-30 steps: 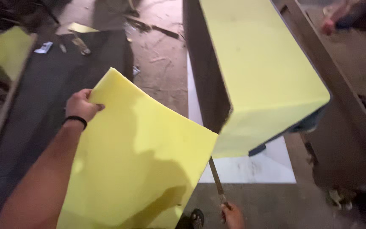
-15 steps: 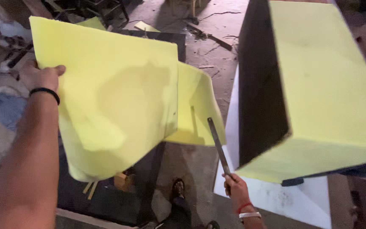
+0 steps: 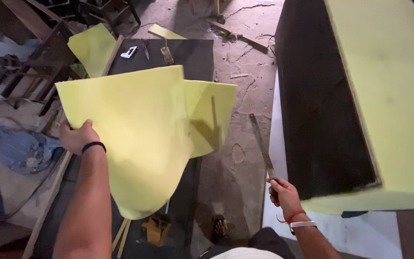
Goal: The person cuts a yellow foam sheet to size using a metal ruler and a knife, then applies a liquid adhesive to a wooden board with a brush. They place the foam sheet onto the adhesive and smooth it down with their hands.
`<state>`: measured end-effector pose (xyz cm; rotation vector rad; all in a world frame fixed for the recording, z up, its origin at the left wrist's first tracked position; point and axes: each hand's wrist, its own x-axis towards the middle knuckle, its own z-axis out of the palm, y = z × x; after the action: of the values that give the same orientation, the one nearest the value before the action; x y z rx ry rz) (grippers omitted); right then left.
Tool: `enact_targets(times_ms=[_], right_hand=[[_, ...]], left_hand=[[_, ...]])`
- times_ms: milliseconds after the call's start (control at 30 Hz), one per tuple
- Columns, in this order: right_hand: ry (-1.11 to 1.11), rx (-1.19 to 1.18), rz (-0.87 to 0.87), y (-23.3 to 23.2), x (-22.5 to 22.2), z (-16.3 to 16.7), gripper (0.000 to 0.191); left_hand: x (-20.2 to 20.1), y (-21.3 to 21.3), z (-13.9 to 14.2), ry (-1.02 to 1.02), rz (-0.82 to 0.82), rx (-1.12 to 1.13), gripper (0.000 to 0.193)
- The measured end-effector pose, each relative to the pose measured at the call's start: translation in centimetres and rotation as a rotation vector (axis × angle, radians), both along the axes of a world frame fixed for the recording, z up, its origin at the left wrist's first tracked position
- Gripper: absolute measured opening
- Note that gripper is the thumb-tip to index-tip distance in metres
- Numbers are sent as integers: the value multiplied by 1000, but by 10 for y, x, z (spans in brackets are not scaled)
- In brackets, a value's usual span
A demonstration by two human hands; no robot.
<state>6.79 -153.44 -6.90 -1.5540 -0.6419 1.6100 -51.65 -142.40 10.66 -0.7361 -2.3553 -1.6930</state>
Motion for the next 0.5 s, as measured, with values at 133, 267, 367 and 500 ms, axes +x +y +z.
enact_targets(times_ms=[133,267,367,500], right_hand=[[-4,-37,-35,37,13,-13,21],[25,-30,-53,91,31,-26,20],[80,-14,-91,151,43,-31,18],[27,-31,-111,245,60,-22,14]], left_hand=[[15,34,-21,54,76,-132,40],[47,78,-47,-43,-26,-452,60],[81,110,-78,6,-110,-751,96],[143,145,-121,-88,-205,-939,93]])
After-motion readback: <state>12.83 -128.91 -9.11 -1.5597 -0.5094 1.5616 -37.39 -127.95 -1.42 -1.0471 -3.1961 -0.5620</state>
